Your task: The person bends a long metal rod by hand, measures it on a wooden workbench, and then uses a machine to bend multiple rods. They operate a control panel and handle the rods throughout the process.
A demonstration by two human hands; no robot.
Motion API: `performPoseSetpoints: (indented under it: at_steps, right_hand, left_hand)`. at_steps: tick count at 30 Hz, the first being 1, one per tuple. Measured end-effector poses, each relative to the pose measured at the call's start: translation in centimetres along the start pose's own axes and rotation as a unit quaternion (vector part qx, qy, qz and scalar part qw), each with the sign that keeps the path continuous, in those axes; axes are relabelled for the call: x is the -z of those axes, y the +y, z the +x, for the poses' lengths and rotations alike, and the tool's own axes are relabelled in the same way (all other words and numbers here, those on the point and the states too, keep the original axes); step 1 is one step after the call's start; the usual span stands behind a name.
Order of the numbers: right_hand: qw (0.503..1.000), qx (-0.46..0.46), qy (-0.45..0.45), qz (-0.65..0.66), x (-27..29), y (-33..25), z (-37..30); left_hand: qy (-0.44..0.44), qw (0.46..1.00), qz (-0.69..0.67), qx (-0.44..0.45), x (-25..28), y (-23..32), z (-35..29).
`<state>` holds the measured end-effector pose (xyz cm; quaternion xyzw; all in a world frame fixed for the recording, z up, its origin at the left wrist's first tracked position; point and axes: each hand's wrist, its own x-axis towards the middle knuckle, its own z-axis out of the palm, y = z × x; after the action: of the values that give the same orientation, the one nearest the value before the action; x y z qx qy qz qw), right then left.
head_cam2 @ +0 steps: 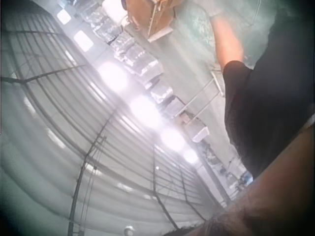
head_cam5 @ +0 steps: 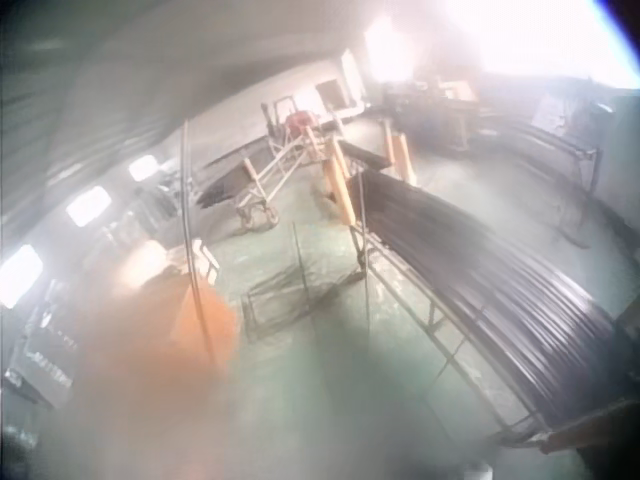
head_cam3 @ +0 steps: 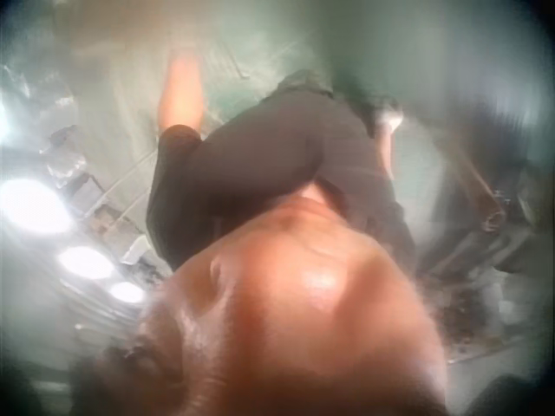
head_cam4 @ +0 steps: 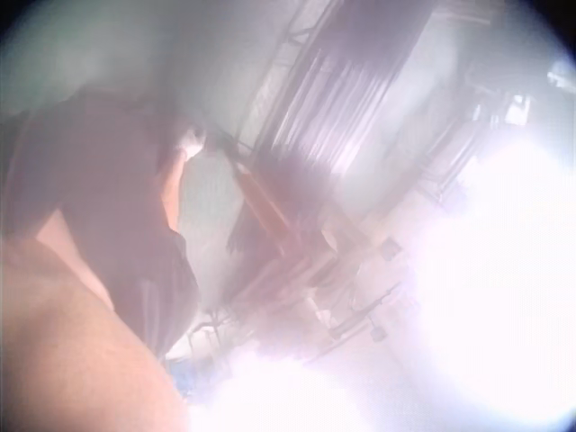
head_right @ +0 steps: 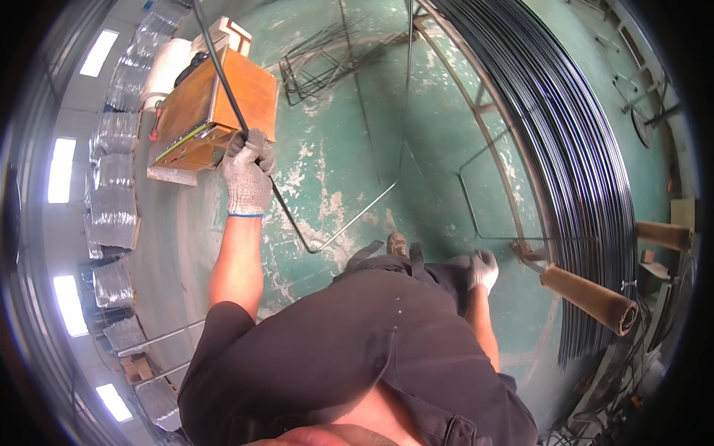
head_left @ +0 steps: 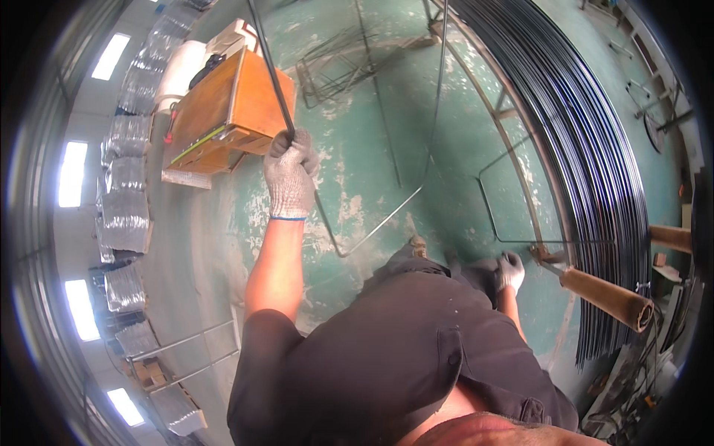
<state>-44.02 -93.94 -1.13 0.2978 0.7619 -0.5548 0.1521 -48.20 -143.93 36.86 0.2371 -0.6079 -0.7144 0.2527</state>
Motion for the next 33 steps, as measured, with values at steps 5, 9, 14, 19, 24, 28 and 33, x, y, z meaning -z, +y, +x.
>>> performPoseSetpoints:
  at_steps: [5, 9, 14, 19, 24, 28, 33]
  right_hand:
    - [0.964, 0.138, -0.189, -0.129, -17.9, -15.2, 2.3]
    - [0.957, 0.048, -0.277, -0.066, -32.6, -21.5, 5.4]
    - [0.93, -0.016, -0.367, 0.032, -50.1, -29.1, 8.4]
    - [0.893, 0.054, -0.446, -0.019, -65.8, -38.5, 6.0]
    - [0.822, 0.196, -0.519, -0.125, -76.4, -46.6, 6.1]
    - [0.758, 0.316, -0.559, -0.119, -85.9, -49.2, 8.1]
    - [0.8, 0.283, -0.527, -0.049, -92.1, -55.0, 8.0]
  left_hand:
    - [-0.046, 0.993, -0.079, -0.069, 6.2, 6.4, 2.9]
    - [-0.056, 0.986, -0.112, -0.114, 9.4, 10.5, 6.7]
    - [-0.084, 0.98, -0.077, -0.162, 13.1, 15.6, 11.5]
    - [-0.031, 0.985, -0.086, -0.147, 16.8, 21.6, 14.6]
    - [0.075, 0.968, -0.115, -0.208, 23.2, 22.0, 19.5]
    - [0.145, 0.95, -0.091, -0.26, 31.3, 22.1, 23.9]
    - [0.493, 0.838, 0.11, -0.207, 46.4, 12.8, 33.4]
